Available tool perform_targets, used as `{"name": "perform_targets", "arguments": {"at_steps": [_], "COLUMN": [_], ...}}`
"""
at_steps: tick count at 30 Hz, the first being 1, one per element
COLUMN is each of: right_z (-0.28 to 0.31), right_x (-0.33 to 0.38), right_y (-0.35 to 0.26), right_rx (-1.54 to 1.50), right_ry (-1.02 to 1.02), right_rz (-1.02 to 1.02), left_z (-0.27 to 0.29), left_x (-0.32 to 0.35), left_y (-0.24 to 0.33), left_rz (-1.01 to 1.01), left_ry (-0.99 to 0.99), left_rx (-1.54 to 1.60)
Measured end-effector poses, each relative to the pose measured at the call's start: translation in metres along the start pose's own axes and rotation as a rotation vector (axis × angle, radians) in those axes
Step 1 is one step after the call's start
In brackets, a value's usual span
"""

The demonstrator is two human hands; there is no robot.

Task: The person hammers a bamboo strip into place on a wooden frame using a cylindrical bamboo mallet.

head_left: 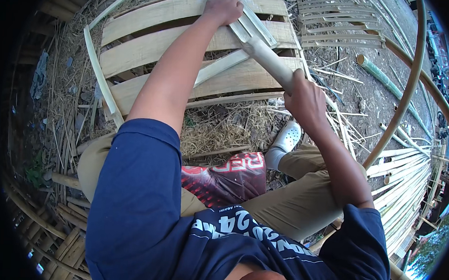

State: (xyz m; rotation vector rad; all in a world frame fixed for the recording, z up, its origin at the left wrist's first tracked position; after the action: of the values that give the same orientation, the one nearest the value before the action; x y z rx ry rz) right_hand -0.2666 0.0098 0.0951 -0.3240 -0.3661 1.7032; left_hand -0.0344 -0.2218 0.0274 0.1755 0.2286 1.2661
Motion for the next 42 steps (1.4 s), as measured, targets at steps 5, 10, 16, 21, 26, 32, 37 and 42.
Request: {"name": "perform_targets", "arguments": {"at_steps": [5, 10, 16, 21, 26, 32, 37, 42], "right_z": [0.0, -0.021, -0.018, -0.035, 0.001, -0.019, -0.021, 0.006], "right_x": [-0.009, -0.009, 0.006, -0.008, -0.006, -0.021, -0.02, -0.013], "right_y": [-0.027, -0.012, -0.033, 0.005, -0.021, 0.035, -0.002, -0.015], "right_rx": [0.099, 0.217, 0.237, 0.223, 0.188, 0.199, 0.415, 0.259], "right_ry": [-0.04, -0.194, -0.074, -0.118, 0.086, -0.038, -0.068, 0.119], "right_rz": [0.044, 0.007, 0.34, -0.007, 0.389, -0.206, 0.192, 0.483], "left_z": [0.013, 0.015, 0.017, 0.016, 0.016, 0.016, 0.017, 0.019], "left_x": [0.004, 0.01, 0.012, 0.01, 0.013, 0.011, 0.012, 0.014], "left_y": [-0.022, -0.016, -0.014, -0.008, -0.02, -0.011, -0.014, -0.013], "left_rz": [0.012, 0.02, 0.0, 0.018, 0.023, 0.035, 0.038, 0.037], "left_ry": [0.034, 0.045, 0.029, 0.006, -0.015, -0.07, -0.076, -0.062], "left_rx": [-0.061, -0.038, -0.036, 0.017, -0.021, -0.059, -0.051, -0.02]}}
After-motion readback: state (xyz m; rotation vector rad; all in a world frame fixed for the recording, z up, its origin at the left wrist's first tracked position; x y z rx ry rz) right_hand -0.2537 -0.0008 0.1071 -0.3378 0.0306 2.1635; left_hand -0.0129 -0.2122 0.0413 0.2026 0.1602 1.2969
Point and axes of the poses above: each hand's wrist, its own x-axis away from the middle knuckle, its own z-axis out of the back of the hand, y = z × x, the point moved 9 cm from there along -x, towards the middle knuckle, and after that the axes turned 10 degrees about -y, right-handed, at the moved point
